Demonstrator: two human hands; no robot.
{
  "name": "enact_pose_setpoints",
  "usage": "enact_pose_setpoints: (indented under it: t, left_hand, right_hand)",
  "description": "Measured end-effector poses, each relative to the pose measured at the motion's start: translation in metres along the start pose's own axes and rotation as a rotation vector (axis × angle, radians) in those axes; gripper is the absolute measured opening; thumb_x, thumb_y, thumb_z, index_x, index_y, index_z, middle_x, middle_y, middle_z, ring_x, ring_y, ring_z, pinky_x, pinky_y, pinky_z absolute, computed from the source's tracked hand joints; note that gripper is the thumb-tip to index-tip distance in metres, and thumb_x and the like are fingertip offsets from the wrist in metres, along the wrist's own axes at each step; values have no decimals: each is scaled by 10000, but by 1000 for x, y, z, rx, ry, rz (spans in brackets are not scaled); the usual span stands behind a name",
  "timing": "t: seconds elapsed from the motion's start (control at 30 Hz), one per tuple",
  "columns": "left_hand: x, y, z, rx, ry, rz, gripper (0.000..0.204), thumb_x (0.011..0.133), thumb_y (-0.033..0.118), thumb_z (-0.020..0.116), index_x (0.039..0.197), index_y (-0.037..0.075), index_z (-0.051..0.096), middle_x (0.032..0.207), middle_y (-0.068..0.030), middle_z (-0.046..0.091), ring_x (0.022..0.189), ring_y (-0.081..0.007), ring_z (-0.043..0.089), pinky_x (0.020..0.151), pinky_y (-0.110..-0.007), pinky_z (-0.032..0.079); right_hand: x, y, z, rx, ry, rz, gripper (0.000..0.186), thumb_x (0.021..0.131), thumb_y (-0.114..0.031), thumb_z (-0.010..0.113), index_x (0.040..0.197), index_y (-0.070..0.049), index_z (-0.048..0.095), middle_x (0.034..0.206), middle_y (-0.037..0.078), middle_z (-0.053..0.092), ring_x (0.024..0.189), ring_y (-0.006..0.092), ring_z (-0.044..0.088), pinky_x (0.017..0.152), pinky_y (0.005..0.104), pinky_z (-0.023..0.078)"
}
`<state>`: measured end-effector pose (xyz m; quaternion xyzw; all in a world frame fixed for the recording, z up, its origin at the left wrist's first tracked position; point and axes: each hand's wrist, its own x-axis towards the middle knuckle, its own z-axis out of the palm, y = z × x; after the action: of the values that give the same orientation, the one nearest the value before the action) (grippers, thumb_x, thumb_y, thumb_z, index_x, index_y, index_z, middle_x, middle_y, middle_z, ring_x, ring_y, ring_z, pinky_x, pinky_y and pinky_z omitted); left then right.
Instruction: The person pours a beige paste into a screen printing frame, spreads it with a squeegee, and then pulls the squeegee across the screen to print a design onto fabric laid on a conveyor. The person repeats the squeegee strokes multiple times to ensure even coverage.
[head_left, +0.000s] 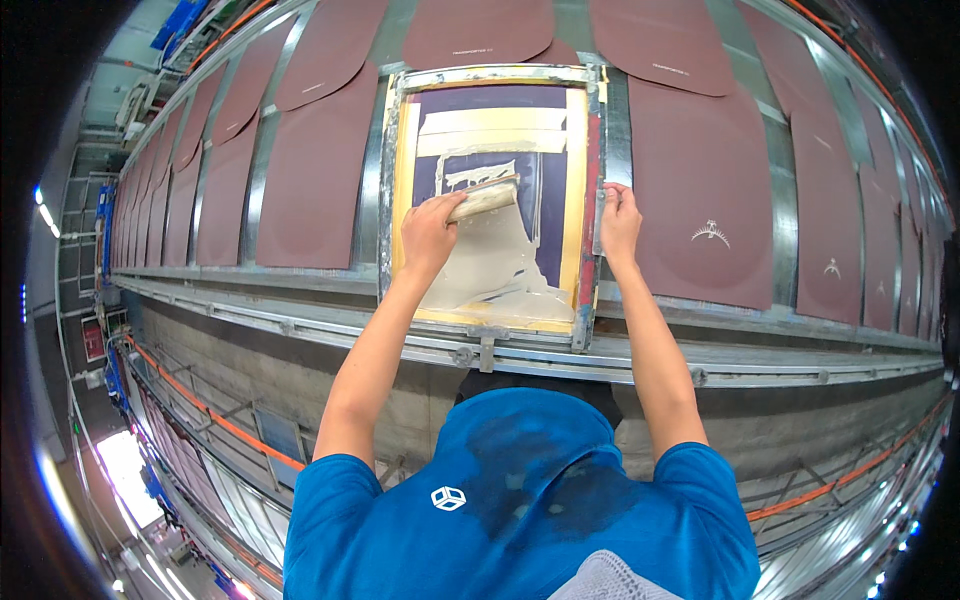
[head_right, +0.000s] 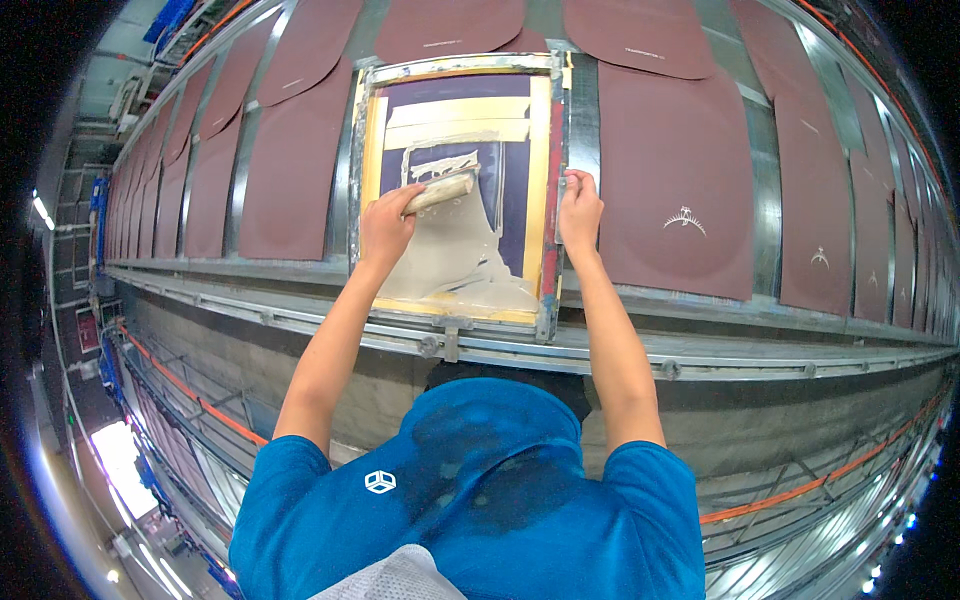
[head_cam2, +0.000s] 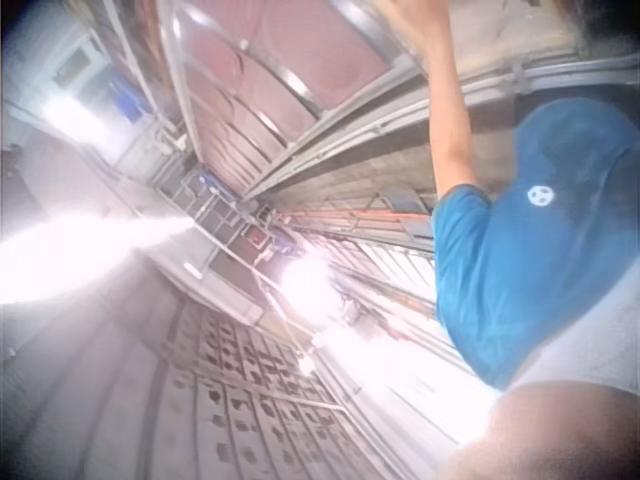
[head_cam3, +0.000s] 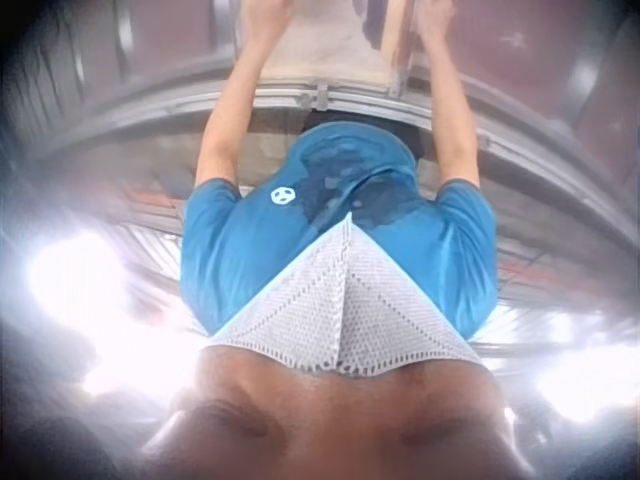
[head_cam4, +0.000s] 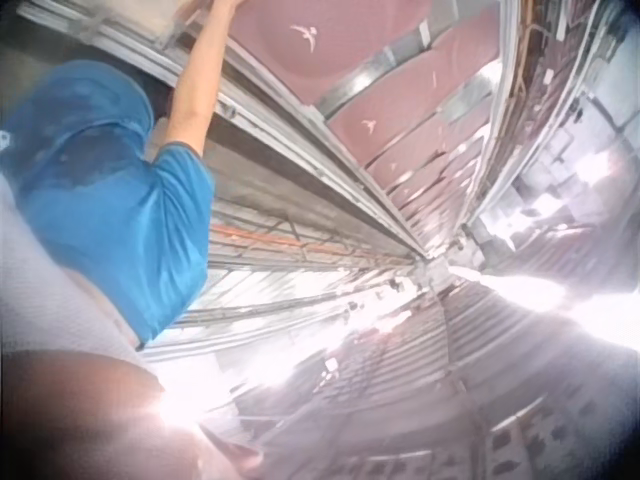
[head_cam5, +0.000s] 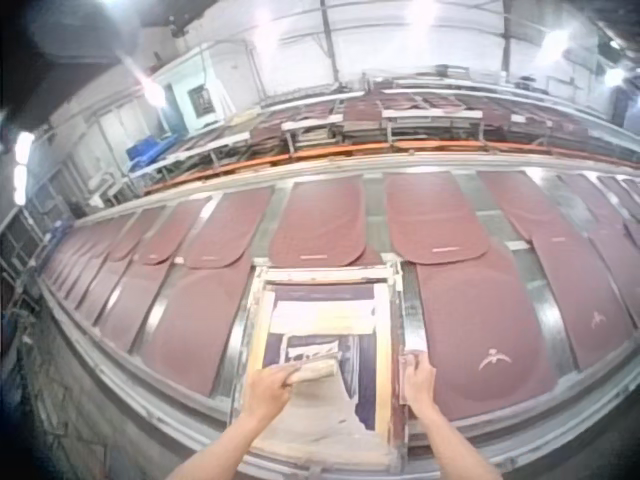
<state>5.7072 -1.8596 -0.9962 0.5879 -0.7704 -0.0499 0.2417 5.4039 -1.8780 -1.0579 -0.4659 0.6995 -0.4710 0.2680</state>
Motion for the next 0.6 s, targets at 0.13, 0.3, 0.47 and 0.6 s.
enact_pose_setpoints:
  t: [0.13, 0.3, 0.47, 0.6]
  left_hand:
    - [24, -11, 6, -10, -9, 67, 433, 725, -23, 644, 1115, 159, 695, 1097, -52, 705, 997, -256, 665, 826, -375, 517]
    - [84, -35, 29, -16, -134, 53, 376, 732, 19, 624, 1073, 152, 709, 986, -105, 709, 897, -314, 669, 783, -414, 531]
    - [116, -35, 46, 86, -164, 76, 348, 731, 24, 613, 1031, 162, 726, 956, -85, 720, 878, -280, 679, 736, -425, 515]
    - [72, -17, 57, 81, -184, 88, 362, 721, -5, 607, 1029, 149, 719, 1018, -46, 724, 950, -202, 675, 753, -407, 458]
  right_hand:
    - [6, 0, 5, -48, -21, 66, 217, 991, -220, 502, 1030, -49, 631, 664, 157, 597, 593, 264, 577, 599, 400, 443]
    - [8, 14, 16, -87, 8, 69, 222, 991, -231, 501, 1033, -55, 629, 664, 159, 605, 591, 292, 582, 595, 423, 434]
    - [2, 1, 11, -103, -42, 117, 228, 988, -244, 508, 1035, -59, 633, 667, 166, 619, 611, 315, 611, 608, 435, 449]
    - [1, 8, 7, -119, 6, 78, 232, 985, -248, 515, 1025, -57, 641, 654, 159, 613, 596, 301, 603, 603, 432, 448]
